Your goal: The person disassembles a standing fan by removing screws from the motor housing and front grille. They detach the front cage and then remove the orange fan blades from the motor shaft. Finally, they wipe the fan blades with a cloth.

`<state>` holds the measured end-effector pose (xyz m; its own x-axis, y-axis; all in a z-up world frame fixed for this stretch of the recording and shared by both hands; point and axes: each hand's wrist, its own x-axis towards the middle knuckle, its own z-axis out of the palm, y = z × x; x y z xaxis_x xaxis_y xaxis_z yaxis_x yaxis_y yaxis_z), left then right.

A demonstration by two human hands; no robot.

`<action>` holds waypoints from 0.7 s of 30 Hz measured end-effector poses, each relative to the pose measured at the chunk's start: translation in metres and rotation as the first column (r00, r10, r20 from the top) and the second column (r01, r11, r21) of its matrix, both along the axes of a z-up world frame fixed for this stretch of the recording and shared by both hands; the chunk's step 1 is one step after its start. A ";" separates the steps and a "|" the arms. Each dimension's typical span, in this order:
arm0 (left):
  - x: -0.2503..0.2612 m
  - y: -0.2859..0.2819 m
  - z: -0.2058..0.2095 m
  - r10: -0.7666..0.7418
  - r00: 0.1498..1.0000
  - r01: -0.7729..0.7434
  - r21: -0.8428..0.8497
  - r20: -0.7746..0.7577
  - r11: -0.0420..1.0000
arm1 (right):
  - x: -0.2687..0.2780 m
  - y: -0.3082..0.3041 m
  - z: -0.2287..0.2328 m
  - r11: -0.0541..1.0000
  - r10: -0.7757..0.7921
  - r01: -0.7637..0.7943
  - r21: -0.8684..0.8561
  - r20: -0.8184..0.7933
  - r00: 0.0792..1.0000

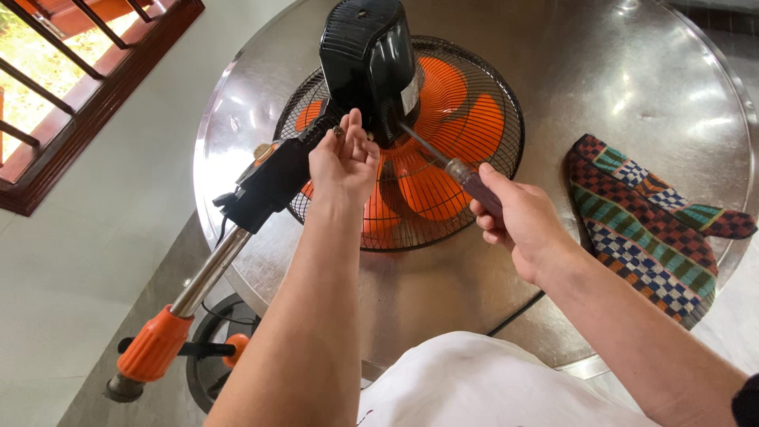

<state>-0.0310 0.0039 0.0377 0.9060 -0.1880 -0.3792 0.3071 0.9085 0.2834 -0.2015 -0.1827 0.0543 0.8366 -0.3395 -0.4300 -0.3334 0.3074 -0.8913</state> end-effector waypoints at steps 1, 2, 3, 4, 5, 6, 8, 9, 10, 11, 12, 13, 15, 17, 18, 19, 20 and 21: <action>0.001 0.001 0.003 -0.005 0.997 0.016 0.134 -0.079 0.991 | 0.000 0.000 -0.001 1.000 0.001 -0.001 0.003 0.001 1.000; 0.005 0.002 0.008 0.001 0.988 0.040 0.262 -0.154 0.964 | 0.001 0.000 0.000 1.000 0.004 -0.004 0.004 0.006 1.000; 0.006 0.002 0.013 0.017 0.974 0.073 0.382 -0.227 0.921 | 0.002 0.001 0.000 1.000 0.007 -0.007 0.005 0.011 1.000; 0.005 0.000 0.015 0.064 0.977 0.037 0.458 -0.203 0.888 | 0.001 0.001 -0.001 1.000 0.017 -0.017 0.005 0.018 1.000; 0.004 -0.002 0.015 0.109 0.979 0.001 0.530 -0.175 0.848 | 0.000 0.001 -0.002 1.000 0.026 -0.026 0.004 0.024 0.999; 0.003 -0.004 0.014 0.151 0.978 -0.037 0.594 -0.143 0.803 | 0.000 0.001 -0.003 0.999 0.036 -0.036 -0.001 0.031 0.999; 0.008 -0.004 0.015 0.186 0.968 -0.067 0.541 -0.167 0.838 | -0.001 0.001 -0.002 1.000 0.023 -0.023 0.006 0.016 1.000; 0.011 -0.004 0.014 0.201 0.963 -0.082 0.515 -0.180 0.853 | -0.001 0.002 -0.002 1.000 0.015 -0.015 0.011 0.009 1.000; 0.013 -0.006 0.012 0.193 0.965 -0.125 0.335 -0.176 0.934 | -0.001 0.001 -0.001 1.000 0.011 -0.011 0.010 0.009 1.000; 0.013 -0.008 0.008 0.185 0.968 -0.162 0.141 -0.171 0.977 | -0.001 0.001 0.000 1.000 0.008 -0.008 0.009 0.009 1.000; 0.014 -0.009 0.005 0.179 0.970 -0.191 -0.060 -0.163 0.980 | -0.001 0.001 0.000 1.000 0.005 -0.005 0.008 0.011 1.000; 0.011 -0.009 0.001 0.171 0.979 -0.186 -0.132 -0.114 0.974 | 0.000 0.000 0.001 1.000 0.001 -0.001 0.009 0.010 1.000; 0.002 -0.013 -0.011 0.160 0.987 -0.160 -0.270 -0.023 0.950 | -0.002 -0.001 0.000 1.000 -0.013 0.013 0.012 -0.001 1.000; 0.002 -0.012 -0.010 0.138 0.990 -0.141 -0.104 -0.039 0.985 | -0.002 -0.001 0.002 1.000 -0.018 0.018 0.007 -0.004 1.000; 0.001 -0.011 -0.010 0.128 0.991 -0.129 -0.018 -0.049 0.992 | -0.002 0.000 0.002 1.000 -0.021 0.021 0.006 -0.007 1.000; 0.003 -0.009 -0.008 0.116 0.990 -0.109 0.091 -0.075 0.990 | -0.003 0.001 0.001 1.000 -0.025 0.025 0.013 -0.012 1.000; 0.007 -0.008 -0.005 0.111 0.989 -0.090 0.197 -0.099 0.976 | -0.004 0.001 0.001 1.000 -0.025 0.025 0.018 -0.013 1.000; 0.012 -0.007 -0.002 0.108 0.986 -0.067 0.300 -0.123 0.952 | -0.004 0.001 0.000 0.999 -0.026 0.026 0.024 -0.013 1.000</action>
<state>-0.0190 -0.0033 0.0356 0.8495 0.0280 -0.5268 0.2847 0.8164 0.5025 -0.2054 -0.1819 0.0542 0.8218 -0.3506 -0.4491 -0.3366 0.3371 -0.8792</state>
